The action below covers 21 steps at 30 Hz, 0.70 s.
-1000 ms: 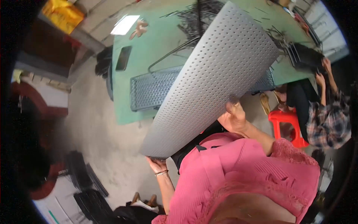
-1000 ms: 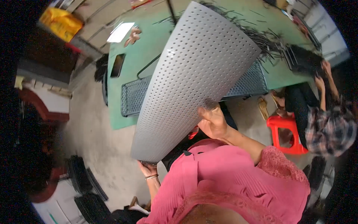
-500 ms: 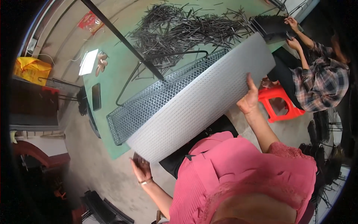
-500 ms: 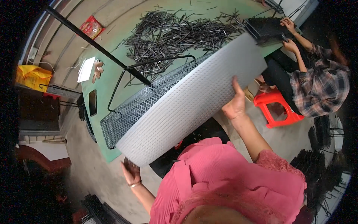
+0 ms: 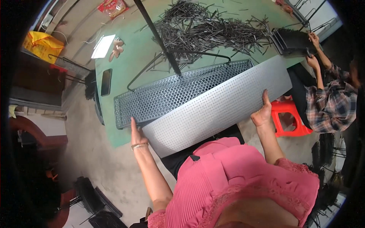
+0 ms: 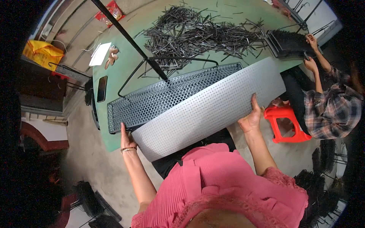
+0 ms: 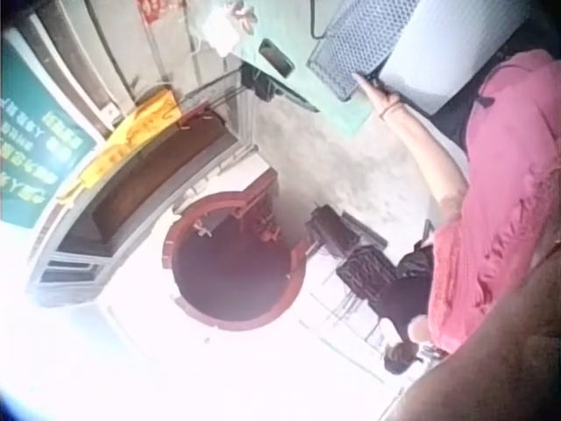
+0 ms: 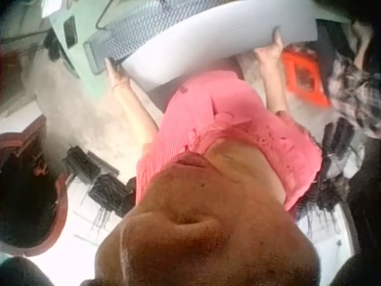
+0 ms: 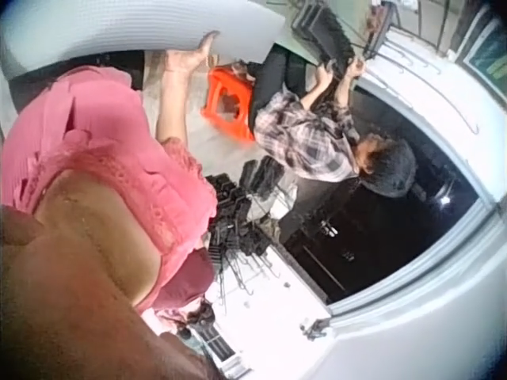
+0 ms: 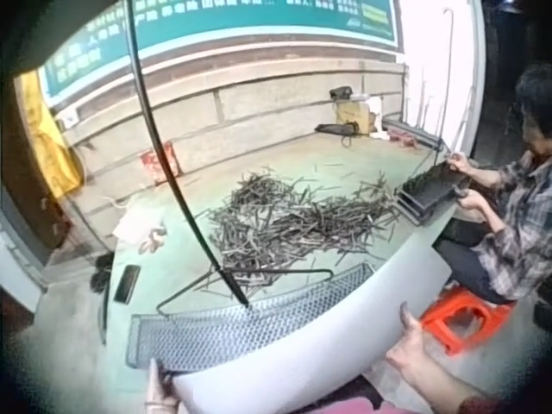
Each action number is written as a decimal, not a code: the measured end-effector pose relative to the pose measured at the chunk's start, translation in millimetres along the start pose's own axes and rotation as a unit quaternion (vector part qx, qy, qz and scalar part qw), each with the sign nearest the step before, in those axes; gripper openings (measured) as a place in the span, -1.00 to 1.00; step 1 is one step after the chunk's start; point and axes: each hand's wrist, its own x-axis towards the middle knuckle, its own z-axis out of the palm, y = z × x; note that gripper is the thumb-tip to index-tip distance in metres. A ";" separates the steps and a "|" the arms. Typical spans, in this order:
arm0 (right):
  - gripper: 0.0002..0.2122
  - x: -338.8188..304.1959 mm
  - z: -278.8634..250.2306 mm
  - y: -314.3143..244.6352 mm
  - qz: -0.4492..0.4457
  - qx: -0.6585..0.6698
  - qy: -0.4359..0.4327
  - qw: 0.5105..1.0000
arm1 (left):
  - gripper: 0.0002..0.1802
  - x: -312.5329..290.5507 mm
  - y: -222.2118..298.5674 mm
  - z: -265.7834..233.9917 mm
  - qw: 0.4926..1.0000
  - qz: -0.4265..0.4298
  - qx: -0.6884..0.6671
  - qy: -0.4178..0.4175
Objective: Inserting thin metal rods into a perforated metal frame as part of an assembly process.
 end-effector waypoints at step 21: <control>-0.64 21.3 -1.0 -81.1 -0.044 0.014 -0.188 0.981 | -0.45 23.6 64.9 -164.1 0.977 0.067 -0.146 0.140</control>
